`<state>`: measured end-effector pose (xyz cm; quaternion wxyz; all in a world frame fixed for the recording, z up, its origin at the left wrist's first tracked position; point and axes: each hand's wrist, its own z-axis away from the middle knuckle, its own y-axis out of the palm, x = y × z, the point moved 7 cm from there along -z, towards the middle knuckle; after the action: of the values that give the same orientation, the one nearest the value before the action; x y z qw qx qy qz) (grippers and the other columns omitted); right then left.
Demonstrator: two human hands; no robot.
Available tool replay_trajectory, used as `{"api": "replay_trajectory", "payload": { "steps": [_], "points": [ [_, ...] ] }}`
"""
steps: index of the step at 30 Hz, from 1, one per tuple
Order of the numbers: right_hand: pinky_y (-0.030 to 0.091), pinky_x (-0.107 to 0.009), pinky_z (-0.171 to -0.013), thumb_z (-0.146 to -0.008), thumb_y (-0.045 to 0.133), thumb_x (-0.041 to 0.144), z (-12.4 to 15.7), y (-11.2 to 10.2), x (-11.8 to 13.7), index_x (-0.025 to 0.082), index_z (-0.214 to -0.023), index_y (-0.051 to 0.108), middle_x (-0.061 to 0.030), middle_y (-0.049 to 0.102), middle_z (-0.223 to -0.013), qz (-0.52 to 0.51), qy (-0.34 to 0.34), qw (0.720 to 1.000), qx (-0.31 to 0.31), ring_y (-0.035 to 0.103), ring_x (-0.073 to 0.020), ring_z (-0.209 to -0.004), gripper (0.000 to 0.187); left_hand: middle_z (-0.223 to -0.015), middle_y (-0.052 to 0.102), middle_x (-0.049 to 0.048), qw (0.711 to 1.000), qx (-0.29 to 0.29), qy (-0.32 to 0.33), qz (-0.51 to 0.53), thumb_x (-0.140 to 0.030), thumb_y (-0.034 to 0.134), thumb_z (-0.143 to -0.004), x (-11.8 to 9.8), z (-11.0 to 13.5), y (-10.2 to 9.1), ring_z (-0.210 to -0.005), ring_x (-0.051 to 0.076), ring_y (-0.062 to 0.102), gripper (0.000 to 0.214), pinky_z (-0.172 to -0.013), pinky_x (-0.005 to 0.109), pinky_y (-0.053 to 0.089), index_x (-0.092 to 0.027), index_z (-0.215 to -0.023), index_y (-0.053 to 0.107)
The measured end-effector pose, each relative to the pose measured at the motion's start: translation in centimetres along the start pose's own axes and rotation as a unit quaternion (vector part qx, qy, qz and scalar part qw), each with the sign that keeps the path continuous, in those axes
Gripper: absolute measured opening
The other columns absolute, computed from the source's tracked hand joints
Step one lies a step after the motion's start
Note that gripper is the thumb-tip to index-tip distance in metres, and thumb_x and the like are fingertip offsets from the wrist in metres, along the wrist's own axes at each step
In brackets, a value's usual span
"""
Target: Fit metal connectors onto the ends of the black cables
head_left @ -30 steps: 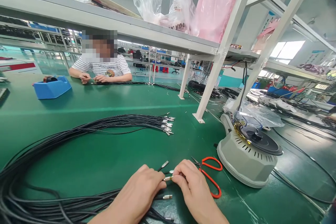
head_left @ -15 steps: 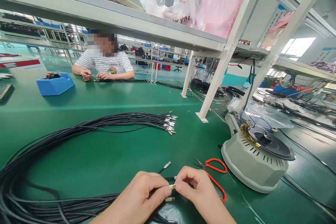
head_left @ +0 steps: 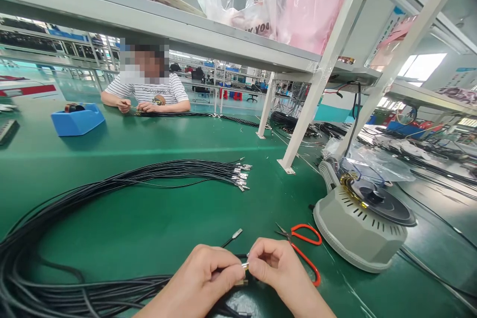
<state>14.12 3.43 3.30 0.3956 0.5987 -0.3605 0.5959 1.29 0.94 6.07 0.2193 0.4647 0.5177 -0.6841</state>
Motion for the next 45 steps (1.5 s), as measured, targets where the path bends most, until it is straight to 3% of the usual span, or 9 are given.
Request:
{"api": "replay_trajectory", "payload": {
  "steps": [5,7,10,14,18,23,27,35,45],
  "points": [
    [0.034,-0.025,-0.062,-0.079,0.073,0.047,0.0,-0.5,0.4,0.016,-0.069,0.065,0.0022,0.055,-0.065,0.035,-0.005,0.999,0.002,0.048,-0.0133,-0.065,0.034,-0.067,0.044,-0.0044,1.000,0.009,-0.017,0.006,-0.039,0.042,-0.098,0.2,0.0,0.0,-0.066,0.014,0.040,0.041,-0.060,0.025,0.029,-0.017,-0.066,0.056],
    [0.036,-0.027,-0.064,-0.086,0.065,0.044,0.0,-1.6,0.8,0.018,-0.072,0.065,0.0011,0.056,-0.069,0.109,-0.020,0.993,-0.042,0.049,-0.0152,-0.068,0.030,-0.068,0.046,-0.0043,1.000,0.006,-0.018,-0.019,-0.039,0.040,-0.100,0.2,0.1,0.0,-0.066,0.014,0.043,0.043,-0.061,0.025,0.031,-0.018,-0.067,0.056],
    [0.039,-0.031,-0.076,-0.094,0.055,0.029,0.3,-2.9,1.7,0.021,-0.086,0.068,-0.0016,0.063,-0.086,0.287,-0.066,0.949,-0.112,0.054,-0.0197,-0.084,0.017,-0.080,0.054,-0.0028,0.998,0.014,0.017,-0.063,-0.036,0.044,-0.100,-0.1,0.2,0.2,-0.079,0.015,0.051,0.040,-0.072,0.024,0.037,-0.019,-0.068,0.059],
    [0.038,-0.032,-0.080,-0.087,0.059,0.006,0.4,-2.2,1.5,0.023,-0.087,0.067,-0.0002,0.064,-0.094,0.426,-0.072,0.898,-0.083,0.052,-0.0210,-0.093,0.019,-0.103,0.057,-0.0019,0.994,0.027,0.052,-0.089,-0.028,0.049,-0.099,-0.1,0.0,0.6,-0.101,0.016,0.053,0.030,-0.086,0.025,0.039,-0.021,-0.074,0.065],
    [0.037,-0.032,-0.077,-0.085,0.059,0.002,0.2,-1.7,1.1,0.021,-0.086,0.062,0.0006,0.062,-0.090,0.441,-0.067,0.891,-0.086,0.051,-0.0201,-0.091,0.019,-0.094,0.060,-0.0020,0.993,-0.046,0.059,-0.095,-0.027,0.045,-0.102,0.6,-0.6,-0.3,-0.094,0.017,0.054,0.028,-0.083,0.028,0.042,-0.023,-0.082,0.065],
    [0.032,-0.035,-0.074,-0.088,0.052,0.003,-0.3,-1.3,0.6,0.019,-0.083,0.058,-0.0032,0.059,-0.089,0.445,-0.067,0.888,-0.093,0.047,-0.0237,-0.089,0.018,-0.102,0.061,-0.0003,0.990,-0.068,0.047,-0.113,-0.014,0.044,-0.099,1.5,-1.3,-0.1,-0.100,0.019,0.053,0.023,-0.089,0.032,0.042,-0.024,-0.095,0.064],
    [0.029,-0.036,-0.074,-0.087,0.048,0.003,-0.2,-1.2,0.4,0.020,-0.075,0.052,-0.0035,0.055,-0.082,0.411,-0.062,0.905,-0.094,0.044,-0.0238,-0.084,0.021,-0.107,0.061,0.0040,0.981,-0.058,0.026,-0.184,-0.011,0.050,-0.096,1.4,-1.7,0.8,-0.103,0.024,0.051,0.024,-0.093,0.039,0.040,-0.022,-0.114,0.062],
    [0.042,-0.028,-0.068,-0.086,0.052,0.026,-0.1,-1.5,0.2,0.019,-0.081,0.055,0.0022,0.053,-0.071,0.162,0.000,0.985,-0.050,0.054,-0.0157,-0.070,0.009,-0.079,0.057,0.0002,0.987,-0.033,0.017,-0.159,-0.029,0.038,-0.102,0.8,-1.6,1.7,-0.075,0.018,0.054,0.036,-0.069,0.029,0.038,-0.019,-0.076,0.060],
    [0.041,-0.024,-0.065,-0.075,0.075,0.031,0.0,-1.7,-0.1,0.016,-0.085,0.061,0.0046,0.057,-0.066,-0.017,0.026,0.998,-0.047,0.054,-0.0111,-0.063,0.023,-0.061,0.038,-0.0063,0.998,-0.020,0.016,-0.055,-0.032,0.045,-0.096,0.7,-1.8,1.2,-0.059,0.011,0.036,0.042,-0.057,0.027,0.025,-0.019,-0.057,0.040]
  ]
}}
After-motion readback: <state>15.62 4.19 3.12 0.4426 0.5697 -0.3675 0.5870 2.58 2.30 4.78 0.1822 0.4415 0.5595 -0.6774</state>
